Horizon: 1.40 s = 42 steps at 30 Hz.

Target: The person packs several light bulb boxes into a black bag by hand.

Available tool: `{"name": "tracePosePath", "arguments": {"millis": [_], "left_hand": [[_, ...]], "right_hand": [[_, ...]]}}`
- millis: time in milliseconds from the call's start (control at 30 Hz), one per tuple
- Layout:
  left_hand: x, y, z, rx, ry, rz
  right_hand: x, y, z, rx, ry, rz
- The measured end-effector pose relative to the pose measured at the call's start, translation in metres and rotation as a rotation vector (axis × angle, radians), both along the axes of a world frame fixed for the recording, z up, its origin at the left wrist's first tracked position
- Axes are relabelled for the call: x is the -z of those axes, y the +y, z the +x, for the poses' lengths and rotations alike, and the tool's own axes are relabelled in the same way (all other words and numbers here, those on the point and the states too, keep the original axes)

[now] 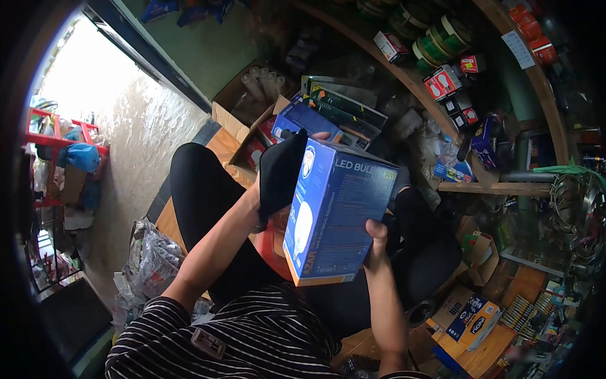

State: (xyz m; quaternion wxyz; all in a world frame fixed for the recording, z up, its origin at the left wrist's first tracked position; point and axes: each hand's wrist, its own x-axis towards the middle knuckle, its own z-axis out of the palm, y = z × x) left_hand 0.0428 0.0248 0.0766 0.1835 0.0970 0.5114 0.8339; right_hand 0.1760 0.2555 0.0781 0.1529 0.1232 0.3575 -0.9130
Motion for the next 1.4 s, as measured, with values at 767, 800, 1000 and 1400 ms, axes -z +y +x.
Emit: {"name": "tracePosePath", "arguments": {"millis": [767, 800, 1000, 1400], "left_hand": [[0.06, -0.017, 0.003, 0.172, -0.328, 0.671], [0.056, -0.011, -0.004, 0.128, -0.305, 0.536], [-0.001, 0.001, -0.005, -0.097, -0.05, 0.499], [-0.044, 0.009, -0.007, -0.203, 0.934, -1.195]], "right_hand": [[-0.009, 0.021, 0.002, 0.173, 0.315, -0.48], [-0.01, 0.021, -0.004, 0.173, 0.321, -0.478], [0.001, 0.025, -0.007, 0.093, 0.413, -0.49], [-0.012, 0.021, -0.011, 0.387, 0.148, -0.033]]}}
